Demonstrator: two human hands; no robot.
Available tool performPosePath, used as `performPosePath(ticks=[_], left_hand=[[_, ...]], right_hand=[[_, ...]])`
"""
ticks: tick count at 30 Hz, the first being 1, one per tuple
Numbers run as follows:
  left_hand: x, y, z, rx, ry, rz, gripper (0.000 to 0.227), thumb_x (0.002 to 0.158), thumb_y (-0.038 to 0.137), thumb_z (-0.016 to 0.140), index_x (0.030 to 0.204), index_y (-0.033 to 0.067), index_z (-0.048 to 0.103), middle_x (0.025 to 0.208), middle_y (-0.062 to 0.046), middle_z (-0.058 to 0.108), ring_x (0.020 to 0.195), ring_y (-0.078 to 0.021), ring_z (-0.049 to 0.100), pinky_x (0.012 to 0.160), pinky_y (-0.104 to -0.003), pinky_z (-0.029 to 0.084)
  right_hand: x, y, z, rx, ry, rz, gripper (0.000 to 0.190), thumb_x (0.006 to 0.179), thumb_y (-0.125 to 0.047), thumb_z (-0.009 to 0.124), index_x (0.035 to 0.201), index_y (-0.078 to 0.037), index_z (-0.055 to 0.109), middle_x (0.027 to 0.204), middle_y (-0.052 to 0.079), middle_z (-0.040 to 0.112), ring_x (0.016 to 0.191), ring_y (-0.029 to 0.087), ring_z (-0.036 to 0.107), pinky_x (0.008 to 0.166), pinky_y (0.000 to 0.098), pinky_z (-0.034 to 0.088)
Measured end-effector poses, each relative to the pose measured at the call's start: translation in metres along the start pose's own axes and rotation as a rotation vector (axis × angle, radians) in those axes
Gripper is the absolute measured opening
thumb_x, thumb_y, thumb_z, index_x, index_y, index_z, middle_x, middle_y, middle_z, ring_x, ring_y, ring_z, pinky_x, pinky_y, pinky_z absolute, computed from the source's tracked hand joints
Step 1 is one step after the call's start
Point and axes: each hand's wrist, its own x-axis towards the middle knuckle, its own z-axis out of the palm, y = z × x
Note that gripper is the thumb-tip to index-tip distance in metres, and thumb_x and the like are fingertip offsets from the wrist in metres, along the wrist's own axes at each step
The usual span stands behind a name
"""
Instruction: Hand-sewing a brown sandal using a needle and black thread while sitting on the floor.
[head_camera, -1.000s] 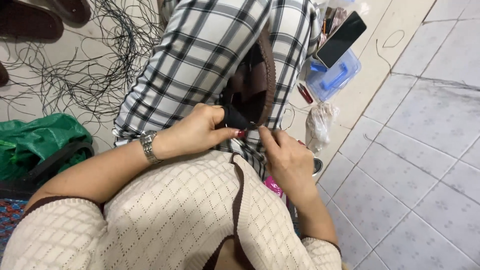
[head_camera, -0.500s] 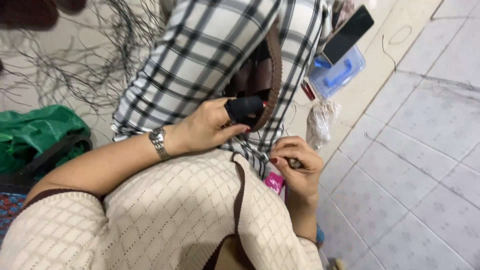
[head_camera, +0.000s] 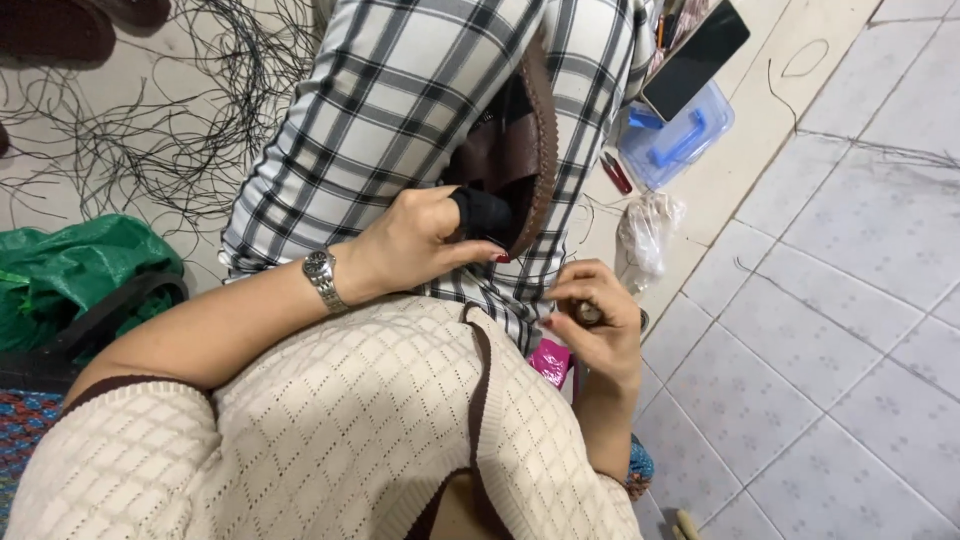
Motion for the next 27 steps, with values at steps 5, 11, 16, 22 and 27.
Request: performPosePath(ticks=[5,11,16,22,27], left_hand=[[0.001,-0.004,-0.001,-0.015,0.007,-0.025,0.023,0.083,0.012,0.085,0.102,0.0016,0.077,0.085,-0.016,0.073,0.081,-0.0355,0.074,0.068,-0.037,0.06],[0.0,-0.006,0.0,-0.022,-0.003,-0.046,0.024,0.084,0.014,0.085,0.104,0.0044,0.078,0.088,-0.014,0.074,0.083,-0.034,0.074,0.07,-0.037,0.06],[0.009,0.004,-0.004,-0.003,0.003,-0.007,0.023,0.081,0.014,0.087,0.098,0.0023,0.078,0.086,-0.017,0.074,0.081,-0.0369,0.073,0.067,-0.04,0.06],[0.009,-0.005,-0.002,-0.038,-0.027,-0.039,0.018,0.081,0.012,0.083,0.096,0.0029,0.078,0.084,-0.017,0.076,0.081,-0.0358,0.075,0.067,-0.039,0.061],[0.005,-0.012,0.006,-0.098,-0.02,-0.063,0.016,0.083,0.007,0.08,0.098,0.0042,0.08,0.085,-0.016,0.077,0.084,-0.0336,0.076,0.068,-0.038,0.06]], right_hand=[[0.007,0.01,0.012,0.313,-0.079,-0.162,0.01,0.084,-0.001,0.077,0.077,0.004,0.073,0.077,0.021,0.067,0.067,0.024,0.062,0.061,0.0354,0.052],[0.0,0.004,-0.004,-0.208,-0.009,-0.131,0.028,0.083,-0.024,0.086,0.098,-0.003,0.076,0.096,0.017,0.06,0.085,0.023,0.055,0.066,0.0342,0.044],[0.011,-0.005,0.023,-0.019,-0.048,-0.187,0.015,0.088,-0.01,0.078,0.08,0.002,0.074,0.083,0.019,0.07,0.071,0.029,0.066,0.066,0.0383,0.054],[0.007,0.023,-0.003,0.048,0.003,-0.207,0.015,0.086,-0.005,0.077,0.074,0.003,0.072,0.067,0.017,0.066,0.057,0.024,0.059,0.057,0.0373,0.05],[0.01,0.024,-0.021,0.003,0.048,-0.01,0.01,0.088,-0.003,0.073,0.078,0.0,0.071,0.055,0.004,0.058,0.051,0.01,0.043,0.049,0.0264,0.036]])
